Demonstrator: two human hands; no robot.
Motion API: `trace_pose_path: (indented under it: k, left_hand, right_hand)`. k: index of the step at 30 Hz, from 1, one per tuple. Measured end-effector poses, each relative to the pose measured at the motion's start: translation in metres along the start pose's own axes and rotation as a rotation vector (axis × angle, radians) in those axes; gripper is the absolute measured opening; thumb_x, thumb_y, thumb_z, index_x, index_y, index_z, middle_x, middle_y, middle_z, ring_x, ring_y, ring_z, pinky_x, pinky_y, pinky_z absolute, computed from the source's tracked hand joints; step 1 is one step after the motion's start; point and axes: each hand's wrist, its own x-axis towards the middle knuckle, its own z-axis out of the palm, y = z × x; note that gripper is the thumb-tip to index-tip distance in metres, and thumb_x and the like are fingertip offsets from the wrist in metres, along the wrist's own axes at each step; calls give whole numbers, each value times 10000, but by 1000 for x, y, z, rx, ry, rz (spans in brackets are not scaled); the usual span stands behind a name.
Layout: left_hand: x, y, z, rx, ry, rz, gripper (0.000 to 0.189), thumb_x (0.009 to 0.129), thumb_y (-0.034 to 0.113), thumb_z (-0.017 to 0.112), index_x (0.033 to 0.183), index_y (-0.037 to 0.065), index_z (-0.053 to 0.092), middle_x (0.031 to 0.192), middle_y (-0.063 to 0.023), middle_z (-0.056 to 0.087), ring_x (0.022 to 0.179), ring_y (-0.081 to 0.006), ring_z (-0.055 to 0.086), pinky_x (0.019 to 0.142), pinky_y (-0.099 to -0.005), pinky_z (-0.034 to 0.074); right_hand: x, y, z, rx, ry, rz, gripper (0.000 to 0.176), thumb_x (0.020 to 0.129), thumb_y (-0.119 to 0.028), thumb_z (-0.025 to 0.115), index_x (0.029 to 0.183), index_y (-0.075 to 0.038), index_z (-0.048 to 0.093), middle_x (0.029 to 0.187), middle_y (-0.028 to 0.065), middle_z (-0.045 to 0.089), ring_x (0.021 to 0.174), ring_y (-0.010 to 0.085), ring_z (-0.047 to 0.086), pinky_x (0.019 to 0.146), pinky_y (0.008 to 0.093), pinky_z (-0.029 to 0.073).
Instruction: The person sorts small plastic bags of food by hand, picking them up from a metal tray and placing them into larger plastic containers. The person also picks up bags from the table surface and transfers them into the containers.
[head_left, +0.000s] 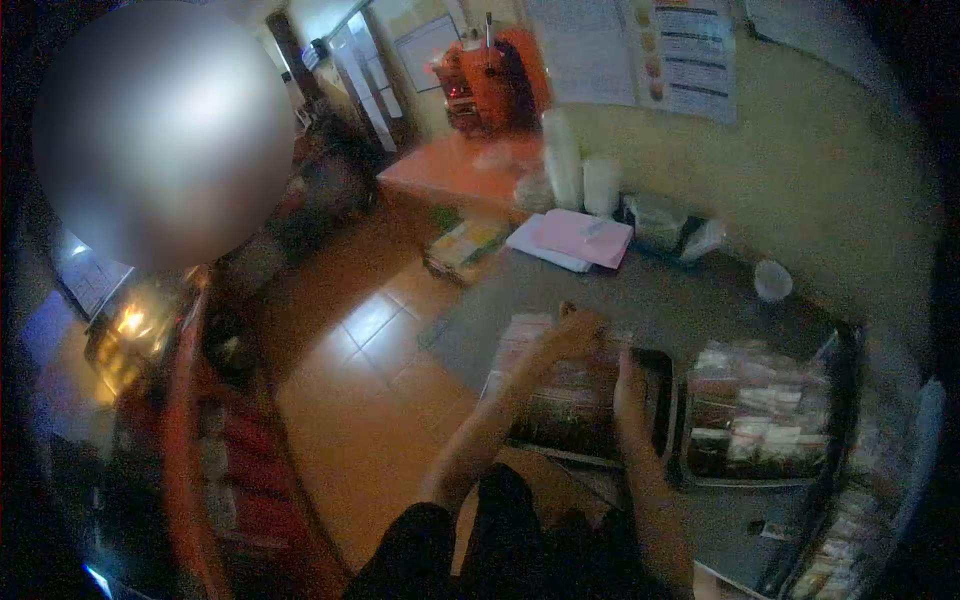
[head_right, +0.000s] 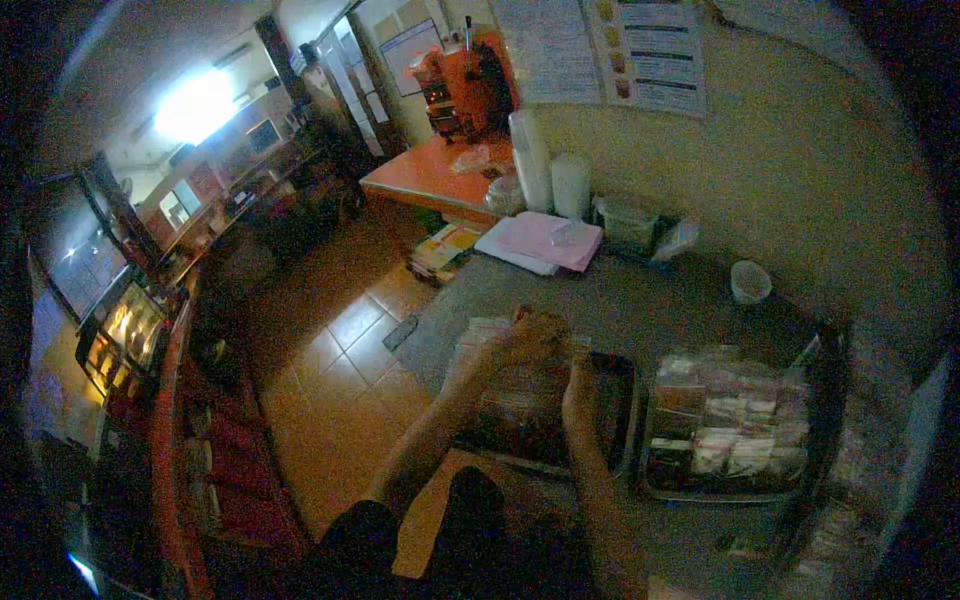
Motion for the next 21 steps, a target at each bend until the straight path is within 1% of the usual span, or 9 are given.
trace_pose_path:
  k: [3, 4, 6, 9, 13, 16, 18, 20, 21]
  left_hand:
    - [12, -40, 37, -35, 71, 20, 345, 821, 342, 630, 1038, 75, 655, 1052, -175, 629, 1029, -355, 568, 972, -518, 355]
    - [17, -47, 49, -48, 95, 27, 331, 808, 346, 641, 994, 74, 672, 1003, -172, 647, 987, -360, 588, 966, -527, 349]
    - [11, -27, 34, -16, 155, -14, 317, 781, 368, 662, 906, 78, 691, 914, -160, 669, 914, -366, 613, 947, -546, 343]
    - [-24, 29, -27, 73, 206, -119, 329, 756, 409, 679, 831, 89, 688, 843, -140, 673, 857, -364, 625, 927, -575, 335]
    - [-14, 10, -15, 57, 133, -129, 363, 769, 440, 671, 892, 98, 674, 878, -129, 671, 883, -360, 625, 952, -606, 304]
    - [-21, 26, -32, 87, 41, -185, 357, 822, 419, 626, 952, 87, 652, 964, -127, 651, 962, -352, 604, 994, -620, 280]
    - [-26, 28, -30, 110, 203, -187, 335, 866, 384, 580, 986, 75, 637, 1043, -129, 623, 1040, -342, 573, 1025, -627, 261]
    - [-21, 13, 3, 115, 602, -133, 309, 906, 340, 532, 1011, 66, 624, 1124, -134, 586, 1121, -328, 532, 1050, -634, 239]
    - [-26, 17, 0, 146, 585, -147, 297, 914, 327, 518, 1018, 69, 623, 1152, -133, 569, 1143, -323, 515, 1052, -637, 238]
  right_hand:
    - [4, -5, -1, 1, -35, 92, 641, 1007, -486, 308, 1443, -17, 327, 1472, 167, 349, 1386, 299, 277, 1146, 415, 192]
    - [-7, -29, -1, -32, -44, 116, 609, 1010, -467, 308, 1411, -15, 375, 1441, 161, 394, 1336, 289, 342, 1114, 407, 242]
    - [-27, -73, 0, -95, -63, 165, 560, 1015, -429, 308, 1347, -10, 472, 1378, 148, 484, 1235, 270, 470, 1049, 392, 343]
    - [-29, -47, -1, -73, 31, -3, 604, 1007, -469, 300, 1359, -3, 454, 1389, 163, 454, 1266, 287, 431, 1063, 405, 313]
    - [-22, -9, -3, -87, 132, -177, 645, 999, -507, 296, 1358, 8, 446, 1383, 181, 438, 1276, 308, 410, 1065, 421, 296]
    - [-15, 8, -3, -152, 156, -175, 634, 1000, -501, 306, 1320, 18, 480, 1330, 190, 482, 1214, 324, 464, 1031, 429, 334]
    - [-21, 3, -3, -153, 159, -120, 628, 1000, -498, 311, 1297, 23, 498, 1299, 197, 507, 1174, 336, 494, 1009, 436, 356]
    - [-32, -14, -3, -141, 156, -42, 608, 1000, -482, 320, 1294, 19, 496, 1294, 200, 509, 1165, 345, 500, 1005, 441, 362]
    - [-33, -16, -3, -144, 156, -33, 591, 1000, -468, 326, 1302, 13, 487, 1304, 199, 502, 1174, 347, 493, 1010, 442, 359]
